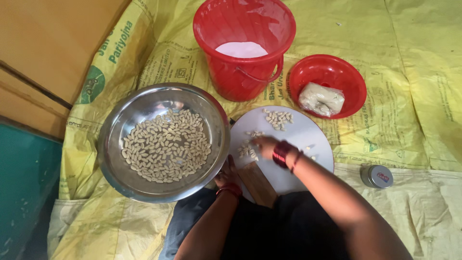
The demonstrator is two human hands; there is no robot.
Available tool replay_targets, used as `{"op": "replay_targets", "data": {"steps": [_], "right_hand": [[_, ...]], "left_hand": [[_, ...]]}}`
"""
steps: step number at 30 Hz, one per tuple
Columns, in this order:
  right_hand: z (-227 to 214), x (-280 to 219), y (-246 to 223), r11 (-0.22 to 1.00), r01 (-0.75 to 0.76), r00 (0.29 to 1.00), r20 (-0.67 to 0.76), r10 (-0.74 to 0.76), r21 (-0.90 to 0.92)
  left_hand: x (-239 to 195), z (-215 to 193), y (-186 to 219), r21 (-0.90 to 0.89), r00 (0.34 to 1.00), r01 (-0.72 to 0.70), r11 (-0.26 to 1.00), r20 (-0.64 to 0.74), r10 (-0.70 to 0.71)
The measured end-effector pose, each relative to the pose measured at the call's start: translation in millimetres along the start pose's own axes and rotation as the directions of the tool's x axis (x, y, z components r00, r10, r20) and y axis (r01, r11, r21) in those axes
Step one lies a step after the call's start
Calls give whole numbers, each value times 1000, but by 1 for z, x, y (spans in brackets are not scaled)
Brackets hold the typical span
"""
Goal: The person sits on a yellow tarp and uses a wooden tool to crack open peanuts, transferring the shelled kernels onto a white plate. The person repeatedly picks peanuts from a metal bowl, cracks them, and places the contents on the plate.
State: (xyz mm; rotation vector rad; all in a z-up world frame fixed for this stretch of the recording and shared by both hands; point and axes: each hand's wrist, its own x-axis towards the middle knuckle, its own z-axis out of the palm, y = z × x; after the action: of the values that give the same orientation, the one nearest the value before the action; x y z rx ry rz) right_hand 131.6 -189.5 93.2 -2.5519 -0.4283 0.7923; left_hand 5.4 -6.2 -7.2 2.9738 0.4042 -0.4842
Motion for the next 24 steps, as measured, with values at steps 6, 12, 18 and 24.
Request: {"op": "replay_targets", "data": {"steps": [6,12,18,24], "right_hand": [[20,-88,-45,992,-37,999,-38,33,-120],[17,-68,-58,999,0,982,-190,9,46],[27,-37,-53,949,239,884,-451,-125,206],[19,-3,-41,927,-74,909,-357,214,368]], "left_hand": [[3,7,-1,-5,993,-8,1000,-118,7],[5,0,0,6,999,28,1000,-45,-28],[-2,-14,0,103,999,26,994,-27,-23],[-4,-14,2,69,1000,17,998,-15,-16]]}}
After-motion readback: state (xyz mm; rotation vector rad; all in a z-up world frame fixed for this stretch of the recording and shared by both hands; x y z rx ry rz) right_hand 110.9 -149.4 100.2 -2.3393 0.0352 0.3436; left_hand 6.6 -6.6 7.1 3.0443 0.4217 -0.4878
